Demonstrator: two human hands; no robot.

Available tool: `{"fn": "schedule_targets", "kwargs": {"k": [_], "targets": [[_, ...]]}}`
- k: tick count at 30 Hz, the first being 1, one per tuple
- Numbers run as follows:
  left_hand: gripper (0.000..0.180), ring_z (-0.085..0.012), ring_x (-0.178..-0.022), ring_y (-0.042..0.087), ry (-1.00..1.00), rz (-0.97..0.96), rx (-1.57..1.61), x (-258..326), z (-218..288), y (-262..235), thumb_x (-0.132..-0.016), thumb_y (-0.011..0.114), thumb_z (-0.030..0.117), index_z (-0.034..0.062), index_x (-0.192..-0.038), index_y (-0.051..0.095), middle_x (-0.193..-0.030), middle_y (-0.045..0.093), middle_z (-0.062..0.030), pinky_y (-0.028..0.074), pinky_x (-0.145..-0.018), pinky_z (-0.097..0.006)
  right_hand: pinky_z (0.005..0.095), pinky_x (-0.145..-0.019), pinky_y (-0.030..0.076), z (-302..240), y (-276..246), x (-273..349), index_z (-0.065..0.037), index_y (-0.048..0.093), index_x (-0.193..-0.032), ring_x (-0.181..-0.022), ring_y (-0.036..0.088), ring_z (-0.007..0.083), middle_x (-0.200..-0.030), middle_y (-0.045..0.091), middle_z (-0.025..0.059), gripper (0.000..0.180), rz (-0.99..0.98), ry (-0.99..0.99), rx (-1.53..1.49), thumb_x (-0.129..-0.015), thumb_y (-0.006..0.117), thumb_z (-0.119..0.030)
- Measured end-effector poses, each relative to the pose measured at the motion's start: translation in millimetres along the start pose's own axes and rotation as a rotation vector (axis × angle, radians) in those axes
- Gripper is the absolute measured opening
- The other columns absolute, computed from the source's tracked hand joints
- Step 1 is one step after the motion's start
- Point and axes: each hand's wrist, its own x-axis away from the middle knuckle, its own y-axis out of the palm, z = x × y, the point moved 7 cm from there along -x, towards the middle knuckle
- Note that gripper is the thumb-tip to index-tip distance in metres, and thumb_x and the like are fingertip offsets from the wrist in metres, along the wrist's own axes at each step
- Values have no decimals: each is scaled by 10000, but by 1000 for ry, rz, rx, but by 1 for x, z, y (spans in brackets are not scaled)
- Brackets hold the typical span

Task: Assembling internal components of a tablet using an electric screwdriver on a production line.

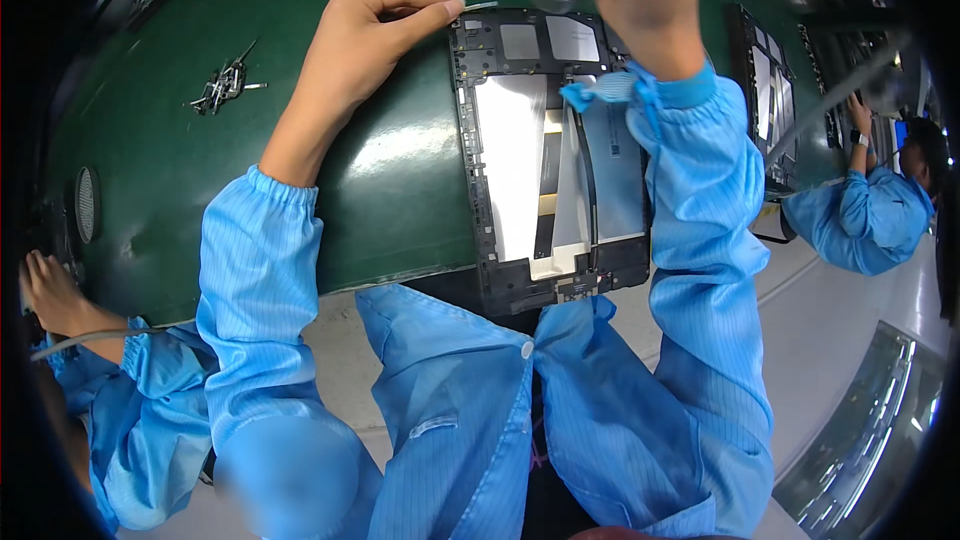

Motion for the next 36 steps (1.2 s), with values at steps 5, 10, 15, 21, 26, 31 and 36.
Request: {"fn": "schedule_targets", "kwargs": {"k": [5,10,15,21,26,31,36], "targets": [[253,-146,-894,682,25,-8,-41,0,1,2,-907,775,199,-6,-1054,792,-1004,758,-92,522,-802,-274,280,-414,434,19,32,1,38,675,-972,-467,581,150,-799,673,104,192,-80,68,-130,-941,689,-151],[301,-123,-780,670,-90,-44,-75,-2,-3,-1,-923,759,243,-22,-1063,785,-881,760,-85,528,-736,-266,285,-431,439,29,38,0,33,660,-947,-473,579,148,-785,653,92,176,-91,67,-124,-945,671,-143],[248,-97,-851,646,-21,-92,-90,-3,-10,-3,-950,697,156,-38,-1090,760,-943,747,-65,505,-814,-239,289,-421,442,35,41,2,26,654,-905,-464,566,147,-755,629,82,210,-60,85,-122,-953,661,-179],[267,-114,-854,663,-25,-72,-118,-3,-13,-3,-944,711,172,-34,-1105,766,-949,756,-78,520,-819,-249,292,-423,445,42,41,3,21,652,-893,-467,569,144,-741,622,79,229,-60,119,-94,-950,662,-201],[201,-105,-700,603,-177,-57,44,2,14,2,-912,716,113,-74,-974,756,-779,726,-85,499,-653,-286,293,-434,444,39,38,5,15,648,-882,-474,564,145,-746,615,80,251,-40,105,-74,-949,657,-226],[225,-82,-670,579,-180,-49,36,3,15,1,-919,710,131,-75,-990,763,-759,726,-71,488,-623,-270,287,-429,435,41,42,5,10,640,-861,-472,560,141,-714,604,79,253,-78,77,-45,-962,653,-221],[238,-87,-674,582,-219,-67,38,1,8,0,-921,707,144,-76,-992,762,-756,724,-69,490,-631,-274,278,-406,420,40,46,2,2,623,-814,-428,543,139,-586,556,52,230,-92,44,1,-958,663,-172]]}}
